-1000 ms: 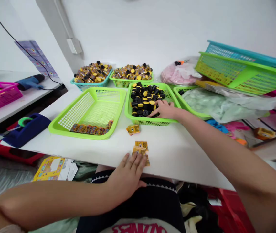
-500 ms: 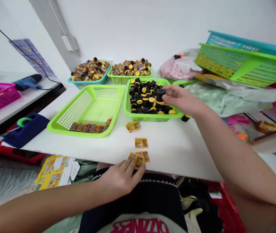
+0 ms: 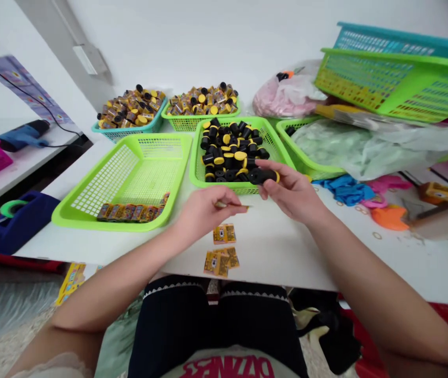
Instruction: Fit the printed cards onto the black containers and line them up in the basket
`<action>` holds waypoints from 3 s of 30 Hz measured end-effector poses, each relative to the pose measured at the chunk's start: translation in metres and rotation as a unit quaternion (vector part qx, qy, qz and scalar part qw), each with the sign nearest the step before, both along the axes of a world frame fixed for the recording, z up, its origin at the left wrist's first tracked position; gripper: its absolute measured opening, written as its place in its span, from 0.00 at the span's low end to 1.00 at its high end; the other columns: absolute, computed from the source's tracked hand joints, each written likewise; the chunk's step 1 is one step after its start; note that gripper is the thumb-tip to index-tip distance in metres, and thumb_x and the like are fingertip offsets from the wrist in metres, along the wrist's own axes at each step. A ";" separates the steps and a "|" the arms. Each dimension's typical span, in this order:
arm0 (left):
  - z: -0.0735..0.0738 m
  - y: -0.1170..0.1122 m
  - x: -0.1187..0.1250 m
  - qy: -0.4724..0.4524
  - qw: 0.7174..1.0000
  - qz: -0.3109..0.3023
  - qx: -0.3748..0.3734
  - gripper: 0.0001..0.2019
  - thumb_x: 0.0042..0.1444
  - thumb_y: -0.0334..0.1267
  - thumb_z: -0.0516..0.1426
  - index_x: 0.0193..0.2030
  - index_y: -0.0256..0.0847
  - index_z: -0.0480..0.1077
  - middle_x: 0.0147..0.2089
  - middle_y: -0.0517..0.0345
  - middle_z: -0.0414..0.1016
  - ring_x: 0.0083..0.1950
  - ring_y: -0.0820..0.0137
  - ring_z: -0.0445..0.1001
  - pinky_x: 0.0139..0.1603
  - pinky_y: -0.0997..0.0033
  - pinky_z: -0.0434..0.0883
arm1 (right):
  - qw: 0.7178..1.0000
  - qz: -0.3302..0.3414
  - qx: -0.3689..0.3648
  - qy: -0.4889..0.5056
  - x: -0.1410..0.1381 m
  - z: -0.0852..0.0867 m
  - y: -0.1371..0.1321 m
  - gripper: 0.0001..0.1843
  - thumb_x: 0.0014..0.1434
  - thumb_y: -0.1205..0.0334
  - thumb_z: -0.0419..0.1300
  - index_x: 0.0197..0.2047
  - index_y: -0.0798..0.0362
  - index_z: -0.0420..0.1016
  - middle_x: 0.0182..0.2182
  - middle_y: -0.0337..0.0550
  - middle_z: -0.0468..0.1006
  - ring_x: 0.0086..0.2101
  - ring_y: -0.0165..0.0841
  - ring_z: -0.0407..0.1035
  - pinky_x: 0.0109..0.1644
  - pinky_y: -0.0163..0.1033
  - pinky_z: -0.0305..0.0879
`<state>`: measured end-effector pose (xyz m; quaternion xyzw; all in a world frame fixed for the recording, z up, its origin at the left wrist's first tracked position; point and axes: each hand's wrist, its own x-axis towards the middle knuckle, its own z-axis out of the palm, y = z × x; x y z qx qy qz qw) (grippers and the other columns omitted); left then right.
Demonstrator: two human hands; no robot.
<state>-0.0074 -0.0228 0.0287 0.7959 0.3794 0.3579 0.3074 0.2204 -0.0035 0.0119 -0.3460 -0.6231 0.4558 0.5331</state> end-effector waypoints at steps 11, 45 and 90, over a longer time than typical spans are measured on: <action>-0.033 0.014 0.000 -0.036 0.990 -0.027 -0.133 0.24 0.67 0.56 0.48 0.38 0.37 0.74 0.25 0.57 0.79 0.22 0.74 0.74 0.28 0.75 0.69 | 0.994 0.028 -0.078 0.066 0.004 0.002 -0.014 0.17 0.55 0.53 0.70 0.47 0.46 0.79 0.26 0.36 0.76 0.22 0.27 0.68 0.24 0.36 0.69; -0.042 0.015 0.002 -0.106 0.988 -0.109 0.011 0.28 0.59 0.41 0.63 0.66 0.44 0.66 0.52 0.55 0.82 0.45 0.69 0.81 0.51 0.71 0.75 | 0.995 0.059 -0.060 -0.057 -0.005 0.000 -0.021 0.19 0.52 0.61 0.72 0.48 0.47 0.79 0.38 0.40 0.82 0.34 0.30 0.77 0.37 0.38 0.77; -0.022 -0.009 0.016 -0.197 0.954 -0.134 -0.180 0.59 0.53 0.31 0.60 0.72 0.50 0.12 0.29 0.69 0.65 0.23 0.76 0.64 0.23 0.78 0.64 | 0.784 -0.124 0.496 -0.352 -0.042 -0.018 -0.047 0.27 0.58 0.64 0.65 0.60 0.51 0.67 0.44 0.47 0.82 0.47 0.42 0.74 0.52 0.51 0.68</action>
